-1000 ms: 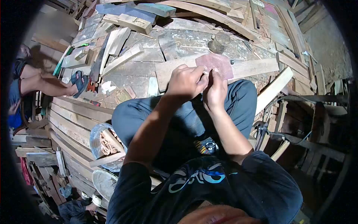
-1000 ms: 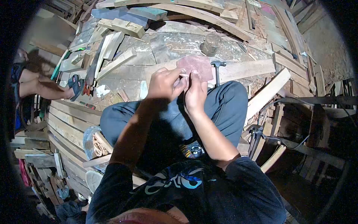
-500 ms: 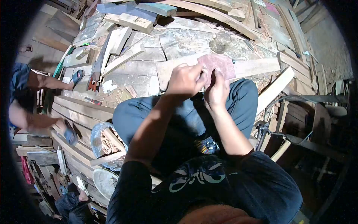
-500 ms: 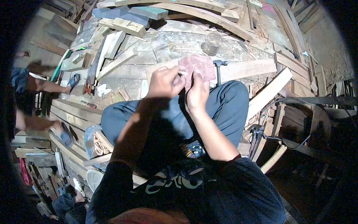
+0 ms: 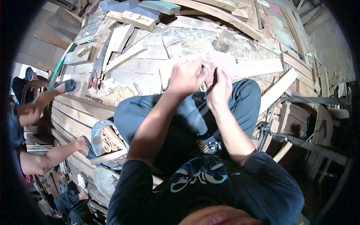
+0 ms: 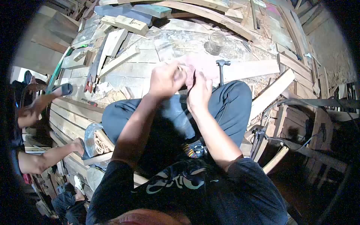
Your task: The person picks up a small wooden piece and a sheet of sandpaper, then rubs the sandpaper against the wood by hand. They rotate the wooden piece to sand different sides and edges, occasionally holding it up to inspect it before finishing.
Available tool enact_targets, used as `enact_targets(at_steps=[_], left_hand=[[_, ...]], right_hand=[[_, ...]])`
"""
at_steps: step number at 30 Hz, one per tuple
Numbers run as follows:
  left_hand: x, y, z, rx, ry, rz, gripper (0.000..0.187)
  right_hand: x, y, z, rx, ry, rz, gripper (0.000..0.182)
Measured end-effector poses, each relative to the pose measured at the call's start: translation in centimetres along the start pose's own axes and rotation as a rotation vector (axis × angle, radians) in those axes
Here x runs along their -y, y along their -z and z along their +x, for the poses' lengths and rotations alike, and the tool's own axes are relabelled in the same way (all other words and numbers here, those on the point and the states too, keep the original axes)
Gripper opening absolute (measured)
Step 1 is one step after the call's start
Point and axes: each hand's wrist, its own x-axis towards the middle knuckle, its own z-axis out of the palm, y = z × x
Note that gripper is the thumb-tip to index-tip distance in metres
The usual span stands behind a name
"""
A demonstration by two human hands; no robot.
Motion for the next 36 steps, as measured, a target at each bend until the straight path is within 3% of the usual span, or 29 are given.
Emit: enact_targets(at_steps=[3, 7, 10, 13, 17, 18, 22, 29, 36], left_hand=[[-0.5, 0.0, -0.4, 0.02, -0.076, -0.032, 0.014], [0.7, 0.2, 0.3, -0.031, 0.033, 0.082, 0.013], [-0.3, 1.0, 0.4, -0.002, 0.346, -0.207, 0.012], [0.1, 0.7, 0.4, -0.07, 0.449, -0.539, 0.012], [0.2, 0.5, 0.6, -0.054, 0.4, -0.63, 0.019], [0.3, 0.4, 0.4, -0.009, 0.465, -0.576, 0.022], [0.6, -0.7, 0.2, -0.041, 0.316, -0.564, 0.021], [0.4, -0.2, 0.3, 0.096, 0.477, -0.498, 0.019], [1.4, -0.9, -0.1, 0.11, 0.298, -0.257, 0.019]], right_hand=[[0.5, -0.2, -0.4, -0.011, -0.009, -0.036, 0.024], [0.1, 0.2, 0.2, 0.141, 0.06, -0.048, 0.026], [0.6, 0.0, 0.3, 0.124, 0.046, -0.015, 0.031], [0.6, -0.1, 0.6, 0.05, 0.077, -0.039, 0.035], [0.5, 0.5, 0.7, 0.113, 0.08, -0.031, 0.037], [0.5, 0.4, 0.6, 0.088, 0.064, -0.023, 0.037], [-0.2, 1.2, 1.1, 0.124, 0.031, -0.035, 0.036], [0.4, 0.2, 1.1, 0.08, -0.002, -0.02, 0.037], [-0.3, 0.7, 2.2, 0.068, -0.003, -0.027, 0.036]])
